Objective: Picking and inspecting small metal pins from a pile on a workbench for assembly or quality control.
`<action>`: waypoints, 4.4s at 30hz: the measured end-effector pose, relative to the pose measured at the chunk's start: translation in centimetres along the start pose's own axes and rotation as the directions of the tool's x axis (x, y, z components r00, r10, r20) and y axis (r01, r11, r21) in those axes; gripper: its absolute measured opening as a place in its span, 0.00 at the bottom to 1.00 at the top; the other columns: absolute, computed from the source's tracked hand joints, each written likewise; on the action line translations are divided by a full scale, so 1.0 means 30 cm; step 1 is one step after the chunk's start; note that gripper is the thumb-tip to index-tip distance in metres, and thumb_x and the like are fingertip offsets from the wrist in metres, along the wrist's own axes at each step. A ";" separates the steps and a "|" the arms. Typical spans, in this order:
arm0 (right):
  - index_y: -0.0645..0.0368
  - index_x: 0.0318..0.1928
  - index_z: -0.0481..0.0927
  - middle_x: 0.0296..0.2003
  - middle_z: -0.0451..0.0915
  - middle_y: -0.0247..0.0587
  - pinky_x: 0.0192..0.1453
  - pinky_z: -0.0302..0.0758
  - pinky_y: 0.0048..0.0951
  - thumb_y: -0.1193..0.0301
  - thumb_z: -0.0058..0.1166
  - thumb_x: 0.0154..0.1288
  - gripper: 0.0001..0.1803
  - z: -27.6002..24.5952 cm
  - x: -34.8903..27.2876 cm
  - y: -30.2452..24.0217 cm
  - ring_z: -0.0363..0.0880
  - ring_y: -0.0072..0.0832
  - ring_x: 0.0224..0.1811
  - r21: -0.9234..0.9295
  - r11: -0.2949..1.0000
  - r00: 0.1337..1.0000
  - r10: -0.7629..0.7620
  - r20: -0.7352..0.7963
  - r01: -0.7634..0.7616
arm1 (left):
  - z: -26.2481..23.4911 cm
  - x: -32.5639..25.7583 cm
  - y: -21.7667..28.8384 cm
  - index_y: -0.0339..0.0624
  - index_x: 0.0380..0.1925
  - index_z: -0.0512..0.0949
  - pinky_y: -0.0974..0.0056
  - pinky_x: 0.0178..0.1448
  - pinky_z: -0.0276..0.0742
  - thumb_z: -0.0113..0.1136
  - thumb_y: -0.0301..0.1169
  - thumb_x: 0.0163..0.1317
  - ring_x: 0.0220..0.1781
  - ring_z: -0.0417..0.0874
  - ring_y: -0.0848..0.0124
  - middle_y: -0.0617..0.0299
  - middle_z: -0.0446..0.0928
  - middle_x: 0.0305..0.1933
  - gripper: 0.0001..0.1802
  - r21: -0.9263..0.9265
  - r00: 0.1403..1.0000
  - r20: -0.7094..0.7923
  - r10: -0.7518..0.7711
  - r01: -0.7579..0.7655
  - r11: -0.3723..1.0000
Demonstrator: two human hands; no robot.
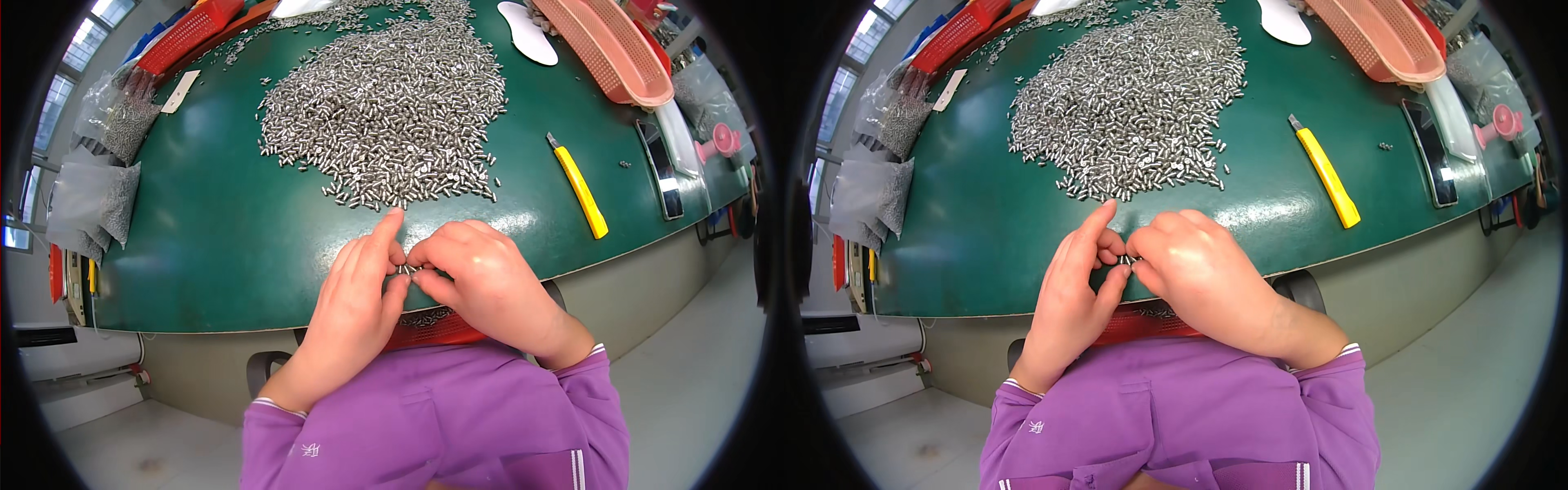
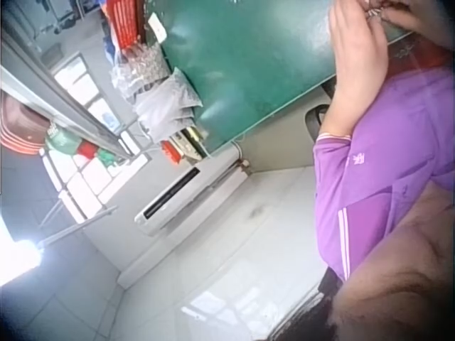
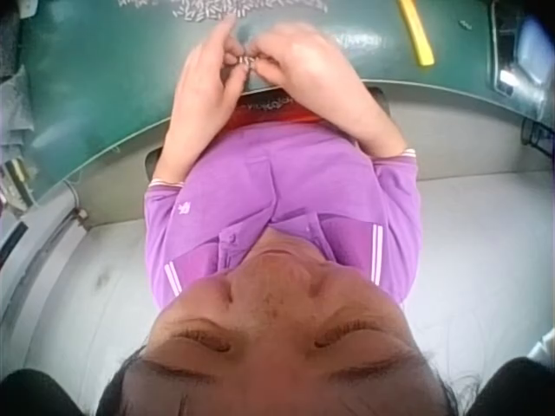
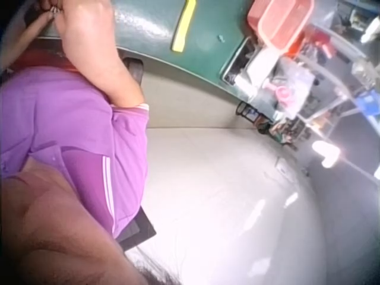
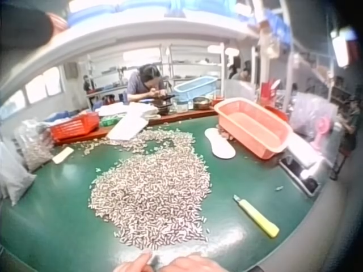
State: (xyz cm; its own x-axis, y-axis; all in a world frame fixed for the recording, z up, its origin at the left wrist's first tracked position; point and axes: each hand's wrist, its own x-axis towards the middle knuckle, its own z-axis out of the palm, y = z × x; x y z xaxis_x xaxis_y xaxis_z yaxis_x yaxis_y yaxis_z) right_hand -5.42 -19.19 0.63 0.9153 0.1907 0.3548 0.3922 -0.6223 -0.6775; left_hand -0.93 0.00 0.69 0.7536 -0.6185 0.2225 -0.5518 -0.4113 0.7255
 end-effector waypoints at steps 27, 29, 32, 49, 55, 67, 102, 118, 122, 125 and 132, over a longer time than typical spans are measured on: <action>0.59 0.36 0.77 0.29 0.76 0.44 0.41 0.74 0.45 0.78 0.65 0.57 0.09 -0.018 -0.012 -0.008 0.76 0.46 0.34 -0.024 1.000 1.000 0.001 0.008 0.000 | -0.004 -0.008 0.000 0.39 0.72 0.68 0.62 0.50 0.79 0.66 0.12 0.56 0.43 0.79 0.66 0.61 0.78 0.41 0.41 -0.015 1.000 0.010 0.018 -0.018 1.000; 0.59 0.36 0.77 0.30 0.76 0.43 0.40 0.74 0.45 0.78 0.67 0.55 0.11 -0.018 -0.012 -0.007 0.76 0.46 0.33 -0.005 1.000 1.000 0.000 0.013 0.001 | -0.006 -0.010 0.001 0.39 0.72 0.68 0.62 0.50 0.79 0.66 0.12 0.56 0.43 0.79 0.66 0.60 0.78 0.41 0.41 -0.017 1.000 0.013 0.017 -0.017 1.000; 0.58 0.36 0.78 0.31 0.75 0.43 0.41 0.74 0.44 0.77 0.69 0.54 0.13 -0.017 -0.008 -0.012 0.75 0.45 0.34 0.000 1.000 1.000 0.009 -0.004 -0.009 | -0.007 -0.007 0.006 0.36 0.72 0.67 0.59 0.50 0.78 0.65 0.12 0.55 0.42 0.79 0.63 0.58 0.77 0.41 0.41 -0.022 0.999 0.016 0.029 -0.028 0.999; 0.58 0.38 0.80 0.32 0.77 0.41 0.42 0.75 0.43 0.75 0.70 0.55 0.12 -0.014 -0.011 -0.004 0.77 0.44 0.36 0.023 0.999 1.000 0.021 0.013 -0.021 | -0.022 -0.020 0.014 0.40 0.73 0.67 0.63 0.51 0.79 0.65 0.12 0.57 0.44 0.79 0.68 0.61 0.79 0.45 0.41 -0.052 0.999 0.041 -0.022 0.024 0.998; 0.58 0.38 0.83 0.33 0.82 0.42 0.45 0.77 0.44 0.74 0.68 0.58 0.08 -0.018 -0.010 -0.001 0.80 0.45 0.37 0.033 0.997 0.997 0.073 0.001 -0.073 | -0.027 -0.025 0.010 0.38 0.73 0.66 0.64 0.52 0.79 0.64 0.12 0.59 0.43 0.82 0.69 0.59 0.81 0.47 0.40 -0.107 0.998 0.031 -0.048 0.051 0.993; 0.58 0.36 0.81 0.31 0.78 0.42 0.42 0.76 0.44 0.75 0.67 0.57 0.08 0.006 -0.012 -0.007 0.78 0.45 0.36 0.004 1.000 0.999 0.031 -0.030 -0.031 | -0.006 -0.021 0.003 0.34 0.70 0.67 0.56 0.48 0.79 0.66 0.14 0.58 0.40 0.82 0.61 0.57 0.80 0.41 0.38 -0.044 1.000 -0.004 -0.010 0.010 0.999; 0.56 0.42 0.84 0.37 0.80 0.36 0.47 0.75 0.39 0.73 0.72 0.54 0.14 0.011 -0.038 -0.021 0.79 0.38 0.40 -0.040 0.999 1.000 -0.023 -0.002 0.023 | -0.024 -0.049 0.001 0.39 0.72 0.68 0.62 0.49 0.78 0.68 0.14 0.56 0.43 0.80 0.67 0.62 0.80 0.39 0.41 -0.010 1.000 0.024 0.006 -0.006 1.000; 0.61 0.48 0.83 0.39 0.79 0.45 0.49 0.75 0.46 0.75 0.66 0.60 0.15 -0.025 0.061 0.037 0.78 0.47 0.45 -0.206 0.978 0.987 -0.006 -0.158 -0.027 | -0.009 0.058 -0.026 0.36 0.75 0.61 0.53 0.63 0.76 0.64 0.16 0.61 0.56 0.78 0.55 0.50 0.78 0.56 0.41 0.076 0.991 -0.127 0.033 -0.023 0.997; 0.62 0.45 0.81 0.37 0.77 0.46 0.50 0.75 0.47 0.77 0.64 0.59 0.13 0.015 0.081 0.054 0.77 0.47 0.44 -0.256 0.967 0.984 -0.041 -0.176 -0.005 | 0.027 0.079 -0.041 0.38 0.76 0.62 0.58 0.60 0.77 0.65 0.14 0.59 0.55 0.80 0.60 0.54 0.80 0.54 0.43 0.113 0.989 -0.143 0.038 -0.021 0.993; 0.61 0.44 0.81 0.37 0.78 0.47 0.50 0.75 0.47 0.78 0.63 0.59 0.12 0.020 0.072 0.048 0.77 0.48 0.43 -0.187 0.982 0.989 -0.042 -0.145 0.015 | 0.026 0.071 -0.045 0.38 0.76 0.62 0.59 0.58 0.78 0.65 0.14 0.58 0.53 0.80 0.62 0.55 0.80 0.52 0.44 0.091 0.993 -0.115 0.037 -0.026 0.995; 0.62 0.43 0.81 0.37 0.78 0.47 0.51 0.75 0.47 0.78 0.62 0.61 0.09 0.017 0.061 0.049 0.77 0.48 0.44 -0.073 0.997 0.989 0.007 -0.145 -0.018 | 0.031 0.074 -0.039 0.34 0.75 0.61 0.54 0.58 0.77 0.63 0.14 0.58 0.52 0.79 0.56 0.52 0.77 0.53 0.43 0.032 0.985 -0.173 -0.007 0.012 0.999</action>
State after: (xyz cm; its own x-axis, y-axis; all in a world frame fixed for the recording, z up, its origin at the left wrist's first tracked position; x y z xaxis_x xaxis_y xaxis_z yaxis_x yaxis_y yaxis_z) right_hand -3.12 -19.36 -0.06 0.8953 0.0742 0.4393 0.3677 -0.6796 -0.6347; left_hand 1.08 -1.52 -0.28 0.8077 -0.4906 0.3270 -0.5536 -0.4403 0.7069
